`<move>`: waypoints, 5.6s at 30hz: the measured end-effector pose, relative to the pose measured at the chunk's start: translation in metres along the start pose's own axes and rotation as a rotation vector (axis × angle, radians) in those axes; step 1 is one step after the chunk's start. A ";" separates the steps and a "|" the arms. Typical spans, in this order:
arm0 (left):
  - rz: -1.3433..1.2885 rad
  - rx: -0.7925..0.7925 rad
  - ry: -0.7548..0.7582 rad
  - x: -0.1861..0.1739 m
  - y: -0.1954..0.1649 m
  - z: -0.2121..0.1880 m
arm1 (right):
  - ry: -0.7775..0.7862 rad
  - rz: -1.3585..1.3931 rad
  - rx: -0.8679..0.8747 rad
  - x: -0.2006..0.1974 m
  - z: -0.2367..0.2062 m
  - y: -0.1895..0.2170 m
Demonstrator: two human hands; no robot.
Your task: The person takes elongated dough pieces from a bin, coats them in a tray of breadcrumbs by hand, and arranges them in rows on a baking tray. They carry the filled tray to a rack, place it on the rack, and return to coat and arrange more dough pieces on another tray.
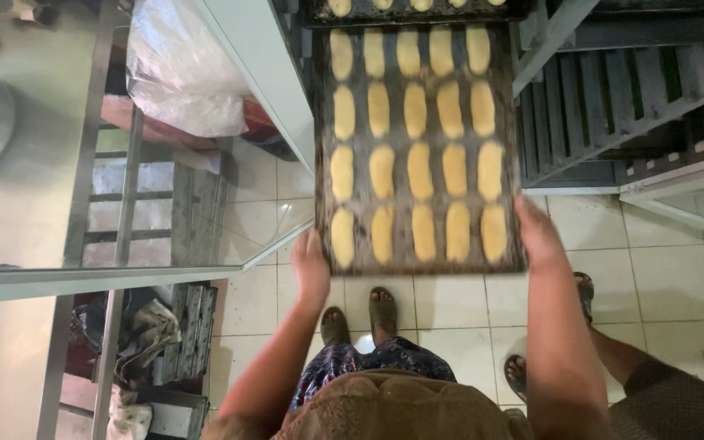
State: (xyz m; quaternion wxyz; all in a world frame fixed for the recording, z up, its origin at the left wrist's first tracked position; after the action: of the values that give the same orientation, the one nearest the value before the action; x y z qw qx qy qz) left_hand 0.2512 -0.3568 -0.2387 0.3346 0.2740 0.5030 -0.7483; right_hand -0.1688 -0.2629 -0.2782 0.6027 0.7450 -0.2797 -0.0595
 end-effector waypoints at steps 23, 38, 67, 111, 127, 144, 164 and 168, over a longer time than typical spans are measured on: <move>-2.337 -0.716 0.867 0.127 -0.145 0.251 | -0.008 1.010 -0.196 0.208 0.162 0.116; -1.337 -0.967 1.685 0.159 -0.237 -0.240 | -0.778 0.328 -0.221 -0.047 -0.331 -0.090; -1.010 0.290 1.659 0.328 -1.058 -0.892 | -1.078 0.300 -0.712 -0.827 -0.881 0.126; 0.125 0.905 0.479 0.552 -1.175 -0.722 | -1.169 0.336 -0.380 -1.198 -0.741 0.127; -0.397 -0.613 0.343 0.233 -0.631 -0.581 | -0.367 -0.153 -0.541 -0.828 -0.563 0.146; -0.144 -1.058 -0.308 0.003 -0.169 -0.332 | 0.277 0.295 0.070 -0.202 -0.164 -0.009; -0.340 -0.900 -0.080 0.012 0.058 -0.154 | -0.204 0.055 0.113 -0.065 -0.141 -0.125; -0.374 -0.952 -0.020 0.016 0.069 -0.150 | -0.229 0.022 0.070 -0.059 -0.144 -0.133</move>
State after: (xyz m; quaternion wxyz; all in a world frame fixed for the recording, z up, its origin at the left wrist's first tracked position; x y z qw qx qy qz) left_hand 0.3054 -0.2386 -0.3417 0.2875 -0.0106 0.8254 -0.4857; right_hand -0.1116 -0.0939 -0.3780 0.5410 0.7508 -0.3568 -0.1279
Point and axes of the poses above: each hand's wrist, its own z-axis towards the middle knuckle, its own x-axis out of the palm, y = z × x, the point moved 7 cm from there along z, towards the middle knuckle, and after that the axes turned 9 degrees about -x, right-handed, at the moved point
